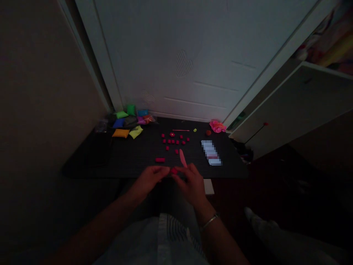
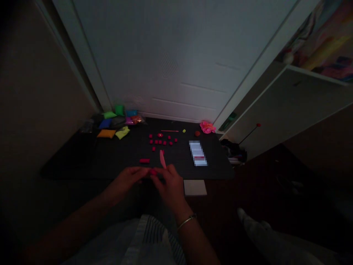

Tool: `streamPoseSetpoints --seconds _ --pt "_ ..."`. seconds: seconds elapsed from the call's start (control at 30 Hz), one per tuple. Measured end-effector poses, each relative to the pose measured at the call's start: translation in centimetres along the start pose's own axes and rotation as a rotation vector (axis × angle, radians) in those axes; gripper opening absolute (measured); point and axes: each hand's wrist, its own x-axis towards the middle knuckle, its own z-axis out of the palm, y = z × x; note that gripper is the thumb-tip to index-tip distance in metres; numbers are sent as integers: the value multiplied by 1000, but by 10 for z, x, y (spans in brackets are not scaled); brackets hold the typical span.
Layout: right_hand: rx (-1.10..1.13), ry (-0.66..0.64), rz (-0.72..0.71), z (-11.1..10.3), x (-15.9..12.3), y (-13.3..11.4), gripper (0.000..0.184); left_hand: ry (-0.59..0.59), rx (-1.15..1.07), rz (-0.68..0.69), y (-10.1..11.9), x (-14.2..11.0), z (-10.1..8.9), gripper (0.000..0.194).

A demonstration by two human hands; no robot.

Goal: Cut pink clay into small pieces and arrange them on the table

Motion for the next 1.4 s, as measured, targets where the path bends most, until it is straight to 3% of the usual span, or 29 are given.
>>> streamPoseSetpoints --seconds 0.1,0.17,0.3,0.5,0.77,0.93,1.1,1.27,1.4 --pt "-113 128 165 2 15 19 24 170 326 255 3 13 -15 36" --pt "-211 131 265 5 30 33 26 199 560 368 0 25 -26 36" --pt "-325 49 364 13 55 53 25 200 858 428 -9 45 -38 40" --pt "-403 5 411 24 64 57 26 167 1080 424 -14 51 -36 32" --pt "-494 -7 454 10 49 32 33 211 1163 481 -12 58 -13 26" --pt "-433 -101 345 14 17 6 46 186 1200 548 -18 66 5 24" --pt "-498 -150 448 24 -2 -4 34 174 1084 583 -25 67 1 31" --pt "-536 -213 384 29 -1 -3 22 184 1015 612 -28 68 -3 17" --pt "-553 -247 355 31 -1 -3 21 199 1011 614 -28 69 -2 17"
